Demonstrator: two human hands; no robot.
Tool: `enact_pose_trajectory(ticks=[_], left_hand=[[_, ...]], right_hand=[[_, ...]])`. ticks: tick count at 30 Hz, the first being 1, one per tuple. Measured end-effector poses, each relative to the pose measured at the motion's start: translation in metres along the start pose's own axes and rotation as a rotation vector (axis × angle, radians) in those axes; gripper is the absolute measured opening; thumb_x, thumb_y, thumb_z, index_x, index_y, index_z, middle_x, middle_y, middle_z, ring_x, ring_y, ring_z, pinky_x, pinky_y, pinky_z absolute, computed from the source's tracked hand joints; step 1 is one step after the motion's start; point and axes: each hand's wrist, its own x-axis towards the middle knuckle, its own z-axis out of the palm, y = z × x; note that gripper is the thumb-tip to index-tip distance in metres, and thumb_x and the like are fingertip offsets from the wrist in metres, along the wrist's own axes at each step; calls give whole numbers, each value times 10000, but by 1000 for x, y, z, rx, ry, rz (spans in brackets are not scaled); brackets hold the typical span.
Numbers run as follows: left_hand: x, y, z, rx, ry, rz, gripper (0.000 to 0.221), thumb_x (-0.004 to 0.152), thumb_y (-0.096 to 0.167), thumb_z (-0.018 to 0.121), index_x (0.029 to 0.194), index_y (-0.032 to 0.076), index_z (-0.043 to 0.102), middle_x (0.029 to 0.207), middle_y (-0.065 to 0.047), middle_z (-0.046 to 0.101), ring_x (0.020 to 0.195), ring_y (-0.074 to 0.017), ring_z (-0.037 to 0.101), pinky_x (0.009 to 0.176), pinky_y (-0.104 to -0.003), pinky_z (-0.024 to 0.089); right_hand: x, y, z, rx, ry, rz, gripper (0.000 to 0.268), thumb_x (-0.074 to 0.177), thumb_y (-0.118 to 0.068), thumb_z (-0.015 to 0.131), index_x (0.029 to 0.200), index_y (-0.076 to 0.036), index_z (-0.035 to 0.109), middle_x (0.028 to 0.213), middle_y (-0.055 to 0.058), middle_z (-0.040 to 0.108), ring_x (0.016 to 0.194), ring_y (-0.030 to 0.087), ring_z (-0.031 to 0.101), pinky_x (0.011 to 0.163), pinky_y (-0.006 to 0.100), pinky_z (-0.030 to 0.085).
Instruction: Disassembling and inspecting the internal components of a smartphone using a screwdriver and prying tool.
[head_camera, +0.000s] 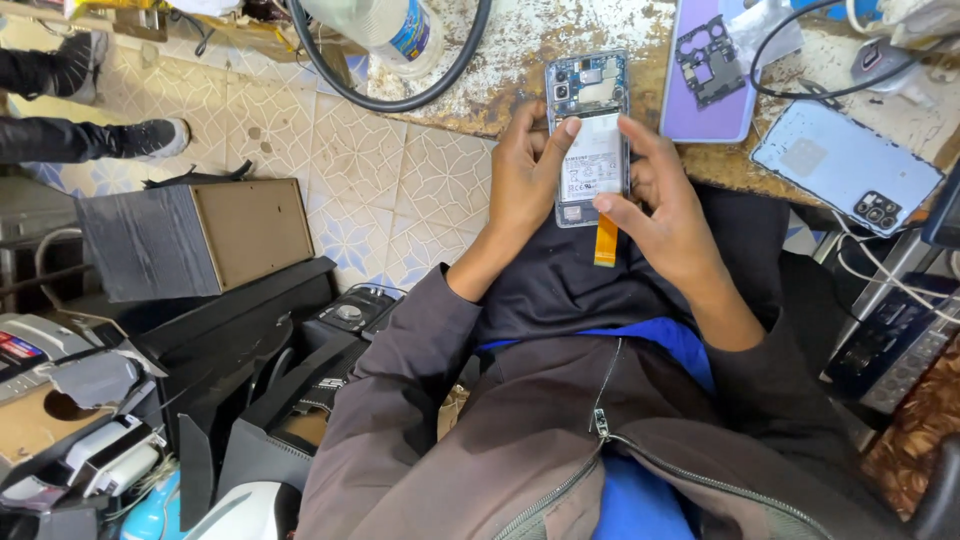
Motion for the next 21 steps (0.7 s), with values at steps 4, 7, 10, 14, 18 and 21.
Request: enact_pose_trajectory(ticks=[4,7,10,14,18,21], left_hand=[[-1,-1,1,-54,16,-14,365,1008,405,589,1192,90,594,575,68,429,516,-35,406,512,-251,314],[-2,-4,3,-72,31,-16,406,1015,388,592,1269,72,582,586,58,462,532,-43,438,528,-252,332],[-3,-4,5,-66,50,-16,450,1010,387,590,1325,69,549,645,12,608,581,-78,579,557,-257,422],[-3,-10,7,-35,91,-27,495,1011,389,581,1390,75,529,614,10,594,541,-80,543,537,-272,392],[-3,-17,11,-43,155,22,502,1017,354,573,1437,92,492,873,-79,779,695,-152,740,597,-277,540],[-4,-27,16,-76,228,54,452,1048,198,622,1471,105,491,750,-124,671,602,-195,646,609,-304,553]], right_hand=[[-4,28,-3,179,98,-130,576,1099,-402,482,1540,-41,404,1449,246,534,1085,255,634,888,348,529],[-6,37,-1,185,169,-185,474,1128,-305,481,1498,-10,471,1347,210,599,910,210,638,778,324,547],[-7,38,2,20,196,-242,454,1139,-277,486,1490,12,469,1263,185,603,863,232,639,742,366,532],[-6,48,2,-287,170,-437,481,1167,-351,439,1520,-24,445,1154,184,612,1046,367,680,831,505,563],[-3,41,1,-337,185,-505,436,1175,-267,452,1419,78,558,1102,201,626,909,349,651,770,455,489],[1,42,4,-288,211,-626,339,1137,-78,571,1409,125,595,1025,252,623,748,432,640,571,445,505]])
